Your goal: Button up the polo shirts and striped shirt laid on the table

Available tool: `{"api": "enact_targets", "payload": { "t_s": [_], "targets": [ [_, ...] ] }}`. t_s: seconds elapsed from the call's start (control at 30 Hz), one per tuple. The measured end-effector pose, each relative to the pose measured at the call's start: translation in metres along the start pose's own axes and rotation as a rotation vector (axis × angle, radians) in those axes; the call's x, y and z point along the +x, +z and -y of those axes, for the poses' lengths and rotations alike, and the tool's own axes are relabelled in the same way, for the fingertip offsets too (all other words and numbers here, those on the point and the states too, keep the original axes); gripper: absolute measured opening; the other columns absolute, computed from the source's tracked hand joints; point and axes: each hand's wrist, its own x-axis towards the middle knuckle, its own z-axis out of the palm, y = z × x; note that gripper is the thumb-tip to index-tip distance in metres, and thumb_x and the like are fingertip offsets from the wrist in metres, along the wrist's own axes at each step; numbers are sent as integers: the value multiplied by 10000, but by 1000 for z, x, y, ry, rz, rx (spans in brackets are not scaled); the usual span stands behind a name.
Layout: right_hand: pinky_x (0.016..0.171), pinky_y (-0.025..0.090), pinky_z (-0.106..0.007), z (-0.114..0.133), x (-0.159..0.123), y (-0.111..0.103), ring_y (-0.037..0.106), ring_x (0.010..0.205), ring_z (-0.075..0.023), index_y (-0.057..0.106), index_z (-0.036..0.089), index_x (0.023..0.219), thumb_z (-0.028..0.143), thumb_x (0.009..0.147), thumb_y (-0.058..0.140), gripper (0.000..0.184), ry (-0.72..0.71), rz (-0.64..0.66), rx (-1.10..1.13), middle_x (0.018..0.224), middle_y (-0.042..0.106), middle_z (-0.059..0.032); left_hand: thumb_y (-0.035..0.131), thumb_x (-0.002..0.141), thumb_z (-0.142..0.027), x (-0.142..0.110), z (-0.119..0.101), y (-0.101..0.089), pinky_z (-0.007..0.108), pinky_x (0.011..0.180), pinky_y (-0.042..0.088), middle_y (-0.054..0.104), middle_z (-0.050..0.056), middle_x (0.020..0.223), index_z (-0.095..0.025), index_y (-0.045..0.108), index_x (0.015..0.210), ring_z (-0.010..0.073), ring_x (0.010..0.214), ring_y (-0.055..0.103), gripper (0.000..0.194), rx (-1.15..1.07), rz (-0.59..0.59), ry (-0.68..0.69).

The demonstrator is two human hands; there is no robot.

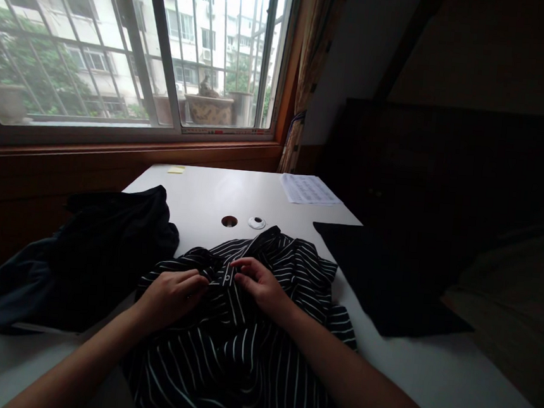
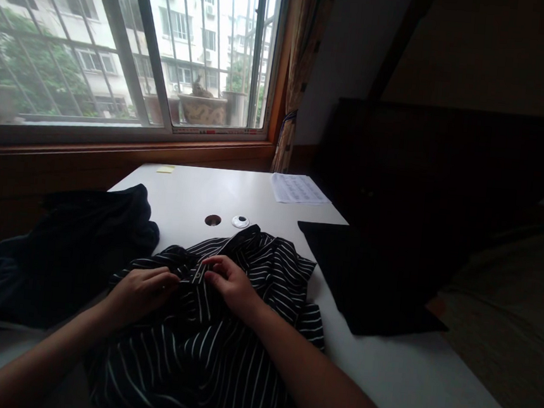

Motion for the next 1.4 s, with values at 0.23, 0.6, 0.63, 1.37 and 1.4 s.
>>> {"api": "enact_targets", "payload": {
  "t_s": [0.23,0.6,0.63,1.37,1.4],
  "targets": [
    [757,442,-281,-7,-1,1,519,802,-145,528,240,1051,377,885,636,242,-94,-131,-16,855,518,21,462,1010,-324,8,-11,-2,266,675,466,674,38,959,-229,627,1070,175,784,657,200,-10,192,-65],
    [743,475,-290,-3,-2,0,552,789,-144,509,256,1049,363,859,651,260,-92,-116,84,946,558,5,518,957,-504,42,-50,-16,257,535,336,598,36,889,-189,521,980,156,626,546,316,-18,169,-124],
    [752,477,-293,-3,-2,-1,558,798,-146,507,258,1053,360,854,655,267,-97,-114,96,951,560,4,525,954,-500,45,-52,-12,259,544,343,592,32,869,-185,514,965,158,632,541,316,-63,160,-143],
    [896,467,-375,12,-13,0,518,1033,-219,580,237,982,192,886,562,107,-387,-245,-545,1100,492,-68,611,895,-420,38,-36,20,224,553,397,558,-5,673,-146,611,792,141,629,518,292,-895,144,-554],
    [907,462,-392,16,-15,1,507,1047,-233,595,236,967,215,870,598,100,-415,-231,-604,1100,488,-73,608,895,-414,39,-37,18,228,566,400,564,-1,679,-144,623,792,145,643,521,290,-879,143,-547]
  ]
}}
